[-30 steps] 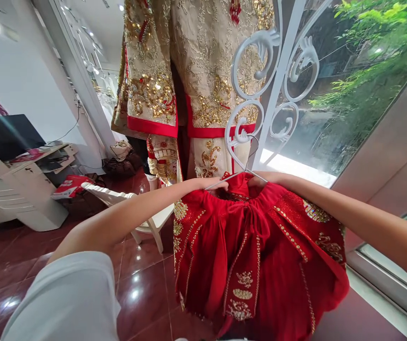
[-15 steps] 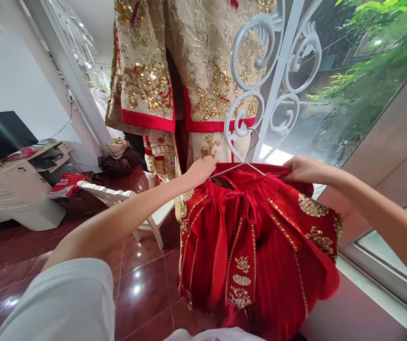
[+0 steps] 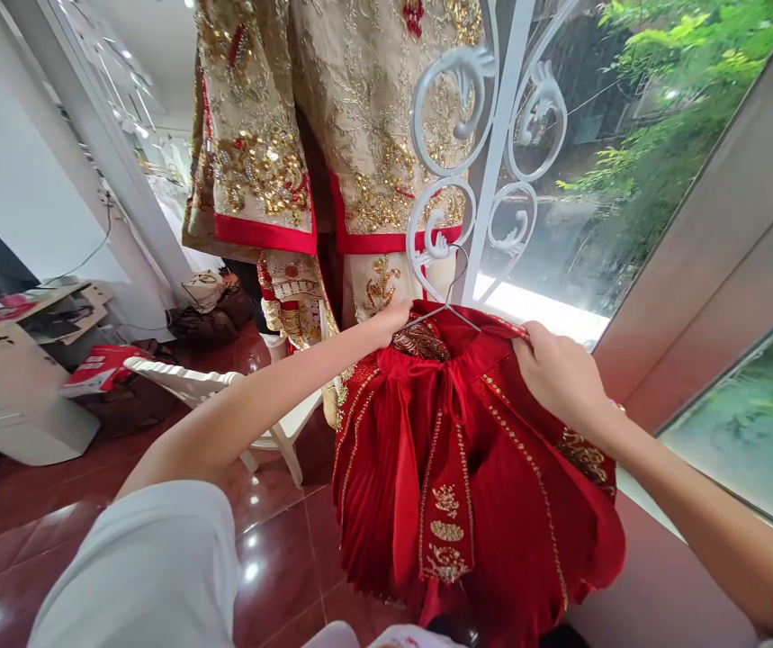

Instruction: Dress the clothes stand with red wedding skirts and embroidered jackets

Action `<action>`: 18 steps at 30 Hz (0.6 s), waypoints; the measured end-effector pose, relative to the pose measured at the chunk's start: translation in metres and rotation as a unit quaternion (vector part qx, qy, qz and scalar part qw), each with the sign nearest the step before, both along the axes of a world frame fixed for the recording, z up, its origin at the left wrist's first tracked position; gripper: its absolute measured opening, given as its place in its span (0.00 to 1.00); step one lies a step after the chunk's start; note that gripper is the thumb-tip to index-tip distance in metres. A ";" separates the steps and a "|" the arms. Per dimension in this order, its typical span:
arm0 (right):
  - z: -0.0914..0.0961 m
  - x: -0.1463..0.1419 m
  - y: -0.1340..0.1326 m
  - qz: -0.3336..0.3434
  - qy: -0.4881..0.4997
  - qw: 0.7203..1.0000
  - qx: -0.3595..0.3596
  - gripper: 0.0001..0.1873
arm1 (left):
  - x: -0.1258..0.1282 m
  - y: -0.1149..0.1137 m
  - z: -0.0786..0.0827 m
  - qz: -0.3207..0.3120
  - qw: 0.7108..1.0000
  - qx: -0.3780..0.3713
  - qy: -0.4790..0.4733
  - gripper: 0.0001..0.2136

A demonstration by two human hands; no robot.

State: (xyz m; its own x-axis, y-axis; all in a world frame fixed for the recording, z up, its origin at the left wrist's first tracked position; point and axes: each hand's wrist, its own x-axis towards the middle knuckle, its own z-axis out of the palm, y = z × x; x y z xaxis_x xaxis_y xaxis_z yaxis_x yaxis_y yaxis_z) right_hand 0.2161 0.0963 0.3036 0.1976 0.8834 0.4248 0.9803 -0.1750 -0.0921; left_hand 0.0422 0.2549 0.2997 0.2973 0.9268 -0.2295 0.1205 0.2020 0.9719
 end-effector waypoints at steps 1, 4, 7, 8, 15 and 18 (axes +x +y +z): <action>-0.004 -0.002 -0.002 -0.019 -0.026 0.999 0.013 0.18 | -0.002 0.001 0.000 -0.029 0.999 -0.009 0.011 0.12; -0.012 0.012 0.007 -0.019 -0.086 0.995 0.039 0.17 | -0.012 0.010 0.001 -0.126 0.990 -0.016 0.057 0.06; -0.008 0.041 0.029 0.038 -0.105 0.993 0.041 0.15 | -0.031 0.021 0.007 -0.233 0.966 0.019 0.110 0.05; -0.005 0.051 0.037 0.062 -0.104 0.992 0.036 0.15 | -0.039 0.024 0.009 -0.278 0.951 0.047 0.127 0.08; 0.008 0.070 0.063 0.164 -0.065 0.984 -0.011 0.15 | -0.093 0.014 -0.001 -0.199 0.835 0.408 0.311 0.16; 0.006 0.065 0.063 0.145 -0.057 0.988 -0.006 0.15 | -0.105 0.007 -0.021 -0.065 0.888 0.282 0.356 0.05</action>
State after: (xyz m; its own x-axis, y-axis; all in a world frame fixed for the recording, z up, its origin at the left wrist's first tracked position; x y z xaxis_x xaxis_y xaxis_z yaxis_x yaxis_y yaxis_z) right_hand 0.2806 0.1588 0.3099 -0.1134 0.9011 0.4185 0.9932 0.1146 0.0224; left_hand -0.0624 0.2617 0.2783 0.3767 0.9222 0.0877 0.7319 -0.3543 0.5821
